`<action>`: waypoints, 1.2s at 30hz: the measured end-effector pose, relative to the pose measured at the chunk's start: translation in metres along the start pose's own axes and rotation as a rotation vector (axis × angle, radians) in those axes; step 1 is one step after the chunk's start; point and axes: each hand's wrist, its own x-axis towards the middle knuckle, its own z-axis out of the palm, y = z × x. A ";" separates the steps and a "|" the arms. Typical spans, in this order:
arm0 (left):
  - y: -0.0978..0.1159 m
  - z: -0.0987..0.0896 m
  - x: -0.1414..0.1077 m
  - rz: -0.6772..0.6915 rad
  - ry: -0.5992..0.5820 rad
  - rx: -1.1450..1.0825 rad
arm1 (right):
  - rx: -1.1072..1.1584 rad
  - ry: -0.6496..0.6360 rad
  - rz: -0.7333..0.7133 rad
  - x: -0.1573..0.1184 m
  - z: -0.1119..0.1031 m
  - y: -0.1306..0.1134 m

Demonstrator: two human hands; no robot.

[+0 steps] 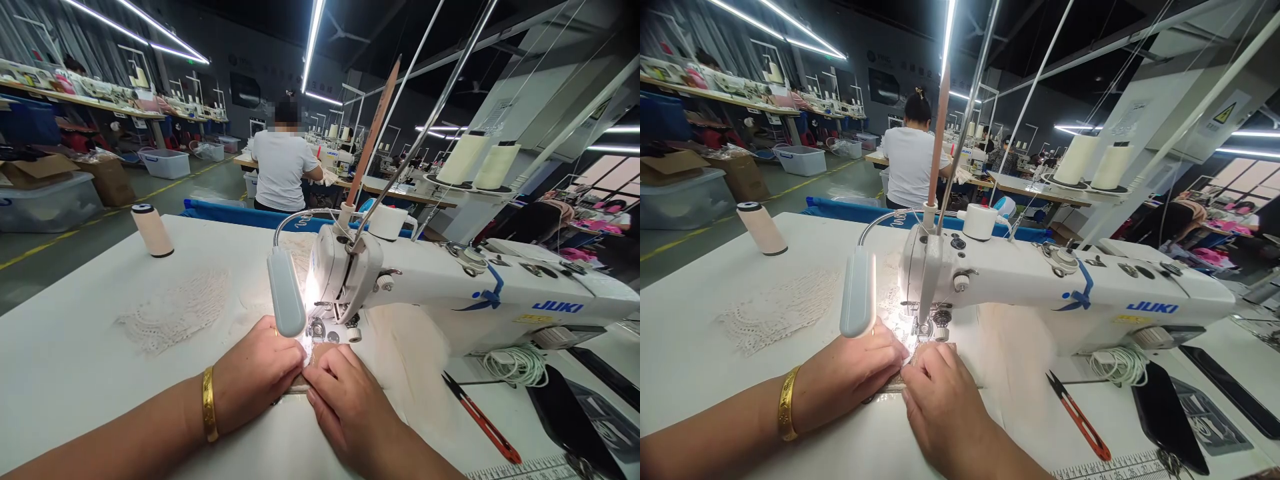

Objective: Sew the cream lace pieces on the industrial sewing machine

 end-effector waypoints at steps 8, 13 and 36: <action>-0.001 -0.003 0.000 -0.024 -0.030 -0.001 | 0.019 -0.031 0.044 0.001 0.001 0.000; -0.004 -0.001 -0.002 -0.036 -0.055 -0.043 | 0.024 -0.025 0.045 -0.001 0.003 0.004; -0.007 0.002 -0.001 -0.098 -0.016 0.013 | 0.032 -0.073 0.137 0.002 0.000 0.006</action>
